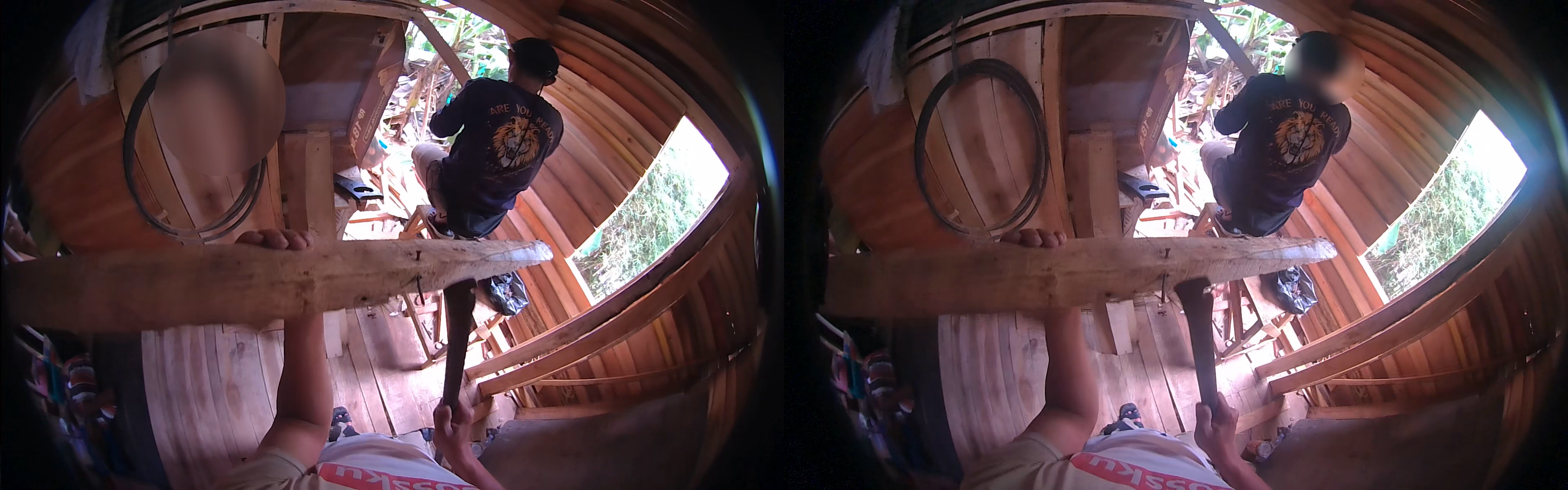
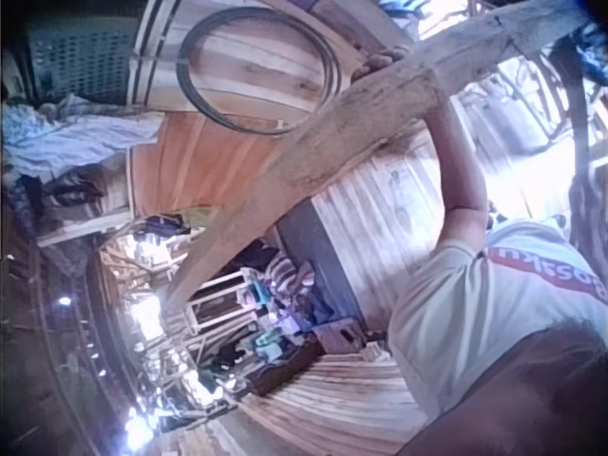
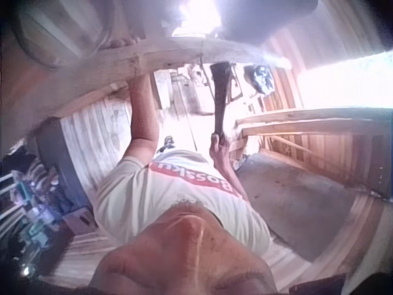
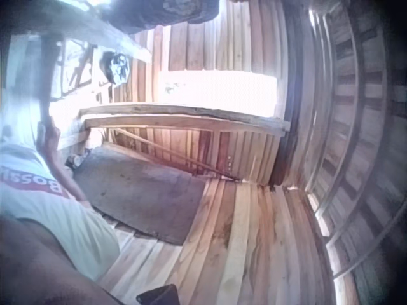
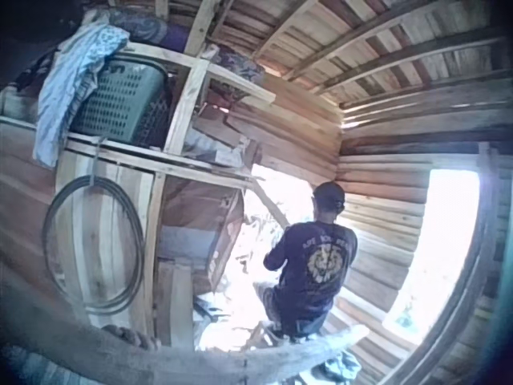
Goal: The person hammers nails into wooden planks to secure them to the floor and wall structures inside a wooden building. They repeatedly pick up nails, position planks, and strike them with a hammer while another person works nearby.
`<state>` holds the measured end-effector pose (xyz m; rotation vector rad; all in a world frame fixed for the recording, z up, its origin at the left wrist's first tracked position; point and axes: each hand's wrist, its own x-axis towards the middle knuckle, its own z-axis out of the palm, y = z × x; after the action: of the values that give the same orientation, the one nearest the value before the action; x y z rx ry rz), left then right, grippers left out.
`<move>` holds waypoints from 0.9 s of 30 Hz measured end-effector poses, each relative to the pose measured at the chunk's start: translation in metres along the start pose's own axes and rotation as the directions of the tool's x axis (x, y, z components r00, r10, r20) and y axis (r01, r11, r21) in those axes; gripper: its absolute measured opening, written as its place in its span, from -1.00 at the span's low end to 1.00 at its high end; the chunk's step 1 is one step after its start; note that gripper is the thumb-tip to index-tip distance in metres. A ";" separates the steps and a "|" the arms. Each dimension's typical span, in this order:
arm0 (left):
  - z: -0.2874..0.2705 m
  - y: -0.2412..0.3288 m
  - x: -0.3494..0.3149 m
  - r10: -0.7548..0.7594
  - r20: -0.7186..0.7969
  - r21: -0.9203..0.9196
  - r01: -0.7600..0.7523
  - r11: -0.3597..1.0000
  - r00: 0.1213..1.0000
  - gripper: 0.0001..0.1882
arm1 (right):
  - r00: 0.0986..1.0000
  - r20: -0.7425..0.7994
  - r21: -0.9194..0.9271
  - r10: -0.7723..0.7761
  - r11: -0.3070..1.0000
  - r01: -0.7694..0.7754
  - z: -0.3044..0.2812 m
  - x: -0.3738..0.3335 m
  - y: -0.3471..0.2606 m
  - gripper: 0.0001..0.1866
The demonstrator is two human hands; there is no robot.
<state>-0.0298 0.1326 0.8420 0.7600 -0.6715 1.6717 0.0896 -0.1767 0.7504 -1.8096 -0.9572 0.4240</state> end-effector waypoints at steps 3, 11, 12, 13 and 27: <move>0.004 -0.007 0.002 -0.002 -0.064 -0.001 0.002 1.000 0.998 -0.56 | 0.997 0.068 -0.048 -0.033 0.998 0.036 -0.005 -0.016 -0.011 -0.86; -0.002 -0.013 -0.006 0.013 -0.065 0.009 -0.013 1.000 0.998 -0.55 | 1.000 0.009 -0.104 -0.018 0.994 0.019 0.011 0.007 -0.020 -0.85; 0.000 -0.015 -0.007 0.028 -0.075 0.025 -0.026 0.999 0.997 -0.55 | 1.000 -0.005 -0.089 -0.020 0.996 0.019 0.014 0.010 -0.015 -0.85; 0.003 -0.018 -0.008 0.043 -0.084 0.042 -0.040 0.998 0.996 -0.56 | 1.000 -0.017 -0.074 -0.022 0.997 0.020 0.016 0.011 -0.008 -0.84; 0.005 -0.015 -0.005 -0.023 0.038 0.020 0.022 1.000 0.999 -0.57 | 1.000 -0.011 0.083 0.009 0.996 -0.008 0.012 0.001 0.009 -0.77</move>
<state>-0.0132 0.1290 0.8416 0.8121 -0.6716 1.6491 0.0857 -0.1703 0.7370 -1.7392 -0.9116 0.4518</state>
